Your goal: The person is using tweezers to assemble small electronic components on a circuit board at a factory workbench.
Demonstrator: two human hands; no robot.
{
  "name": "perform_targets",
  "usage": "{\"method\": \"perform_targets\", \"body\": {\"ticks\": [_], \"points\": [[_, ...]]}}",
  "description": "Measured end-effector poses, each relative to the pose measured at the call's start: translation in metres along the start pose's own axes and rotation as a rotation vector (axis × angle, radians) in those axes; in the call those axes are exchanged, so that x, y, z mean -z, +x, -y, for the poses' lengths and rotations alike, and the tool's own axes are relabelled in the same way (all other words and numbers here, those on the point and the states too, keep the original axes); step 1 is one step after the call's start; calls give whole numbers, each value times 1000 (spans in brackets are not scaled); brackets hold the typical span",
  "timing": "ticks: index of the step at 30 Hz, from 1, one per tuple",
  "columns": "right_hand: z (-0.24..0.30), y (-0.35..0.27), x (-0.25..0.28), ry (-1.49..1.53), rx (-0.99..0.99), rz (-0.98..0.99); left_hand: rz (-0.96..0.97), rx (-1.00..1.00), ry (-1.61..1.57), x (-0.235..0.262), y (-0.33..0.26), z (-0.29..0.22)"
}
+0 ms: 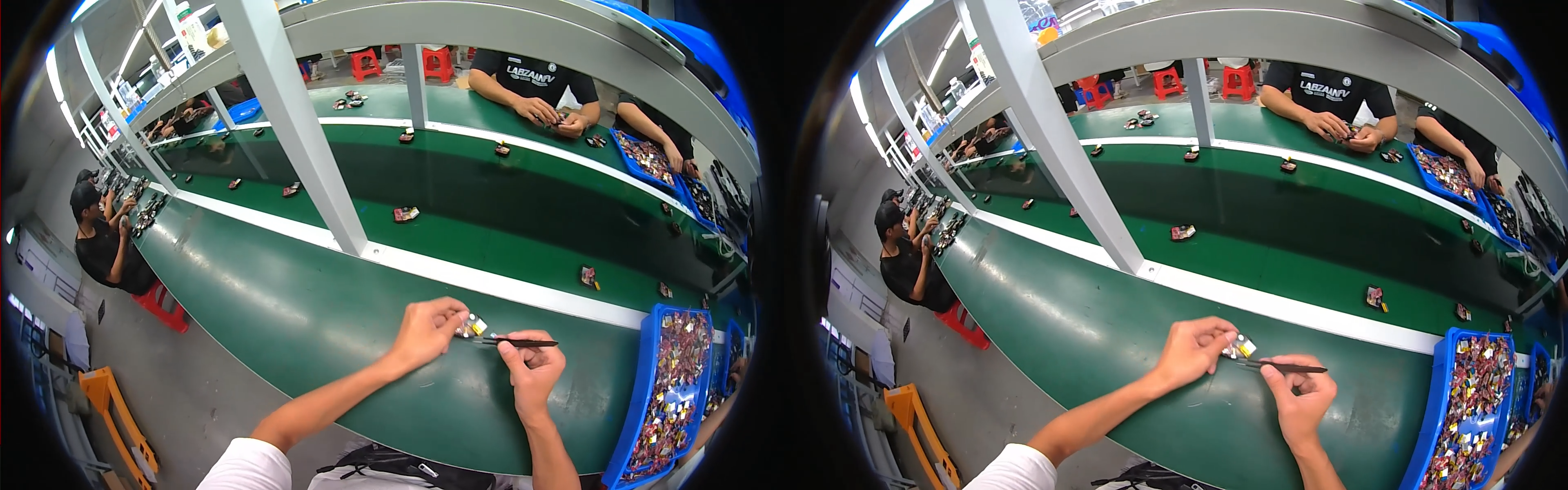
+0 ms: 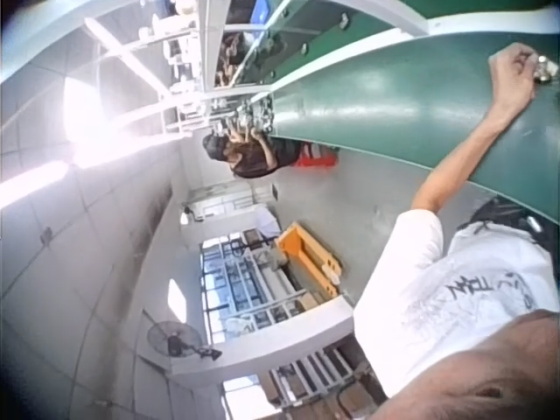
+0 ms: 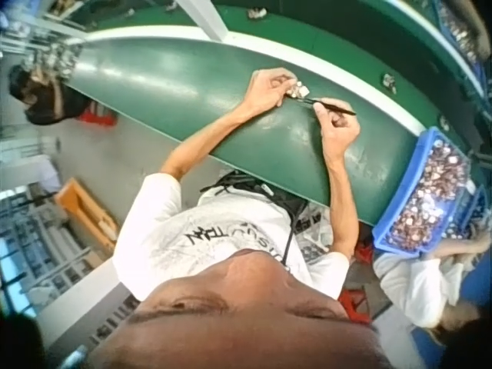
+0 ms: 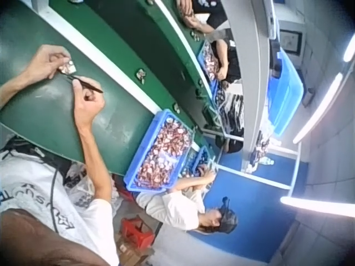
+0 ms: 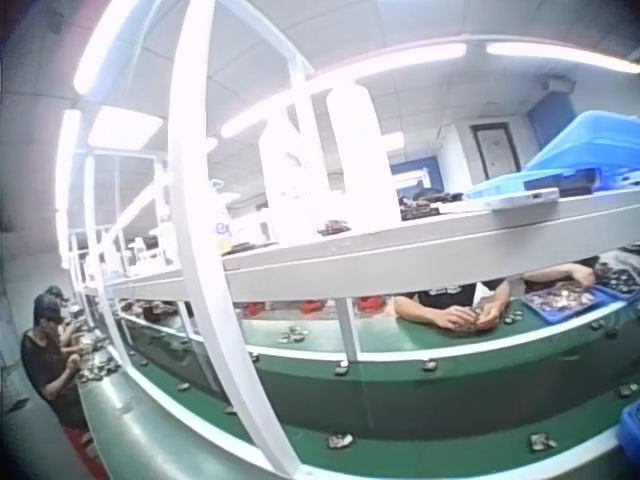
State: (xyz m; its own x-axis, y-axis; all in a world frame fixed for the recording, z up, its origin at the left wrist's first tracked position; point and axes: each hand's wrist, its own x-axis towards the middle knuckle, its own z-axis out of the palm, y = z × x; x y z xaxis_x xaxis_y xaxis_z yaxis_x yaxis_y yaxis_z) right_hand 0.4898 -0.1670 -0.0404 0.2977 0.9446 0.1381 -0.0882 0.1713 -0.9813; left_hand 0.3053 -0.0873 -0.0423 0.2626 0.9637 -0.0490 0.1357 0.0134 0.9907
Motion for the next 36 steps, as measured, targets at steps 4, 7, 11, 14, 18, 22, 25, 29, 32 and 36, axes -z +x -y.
{"method": "perform_targets", "body": {"ticks": [4, 7, 11, 14, 18, 22, 25, 29, 32, 36], "points": [[-13, 0, 4, 7, 55, -19, 25, -92, -7, -14, -5, 11], [-15, -2, 10, -49, 81, -50, 32, -109, -30, -19, -5, 17], [-14, 4, 6, -47, 71, -26, 6, -91, -78, -18, -4, 19], [-20, 6, 7, -63, 101, -21, -1, -76, -95, -19, -1, 19], [-22, 6, 9, -130, 150, 11, 7, -110, -63, -22, 0, 19], [-23, 7, 11, -251, 187, -20, 6, -132, -38, -25, -3, 17], [-25, 7, 10, -304, 205, -50, -2, -162, -41, -27, -4, 17], [-24, 8, 10, -336, 190, -62, -5, -168, -53, -27, -5, 17], [-25, 8, 12, -316, 161, -67, -6, -168, -68, -28, -5, 15], [-22, 9, 12, -269, 102, -49, 34, -140, -108, -28, -6, 18]]}}
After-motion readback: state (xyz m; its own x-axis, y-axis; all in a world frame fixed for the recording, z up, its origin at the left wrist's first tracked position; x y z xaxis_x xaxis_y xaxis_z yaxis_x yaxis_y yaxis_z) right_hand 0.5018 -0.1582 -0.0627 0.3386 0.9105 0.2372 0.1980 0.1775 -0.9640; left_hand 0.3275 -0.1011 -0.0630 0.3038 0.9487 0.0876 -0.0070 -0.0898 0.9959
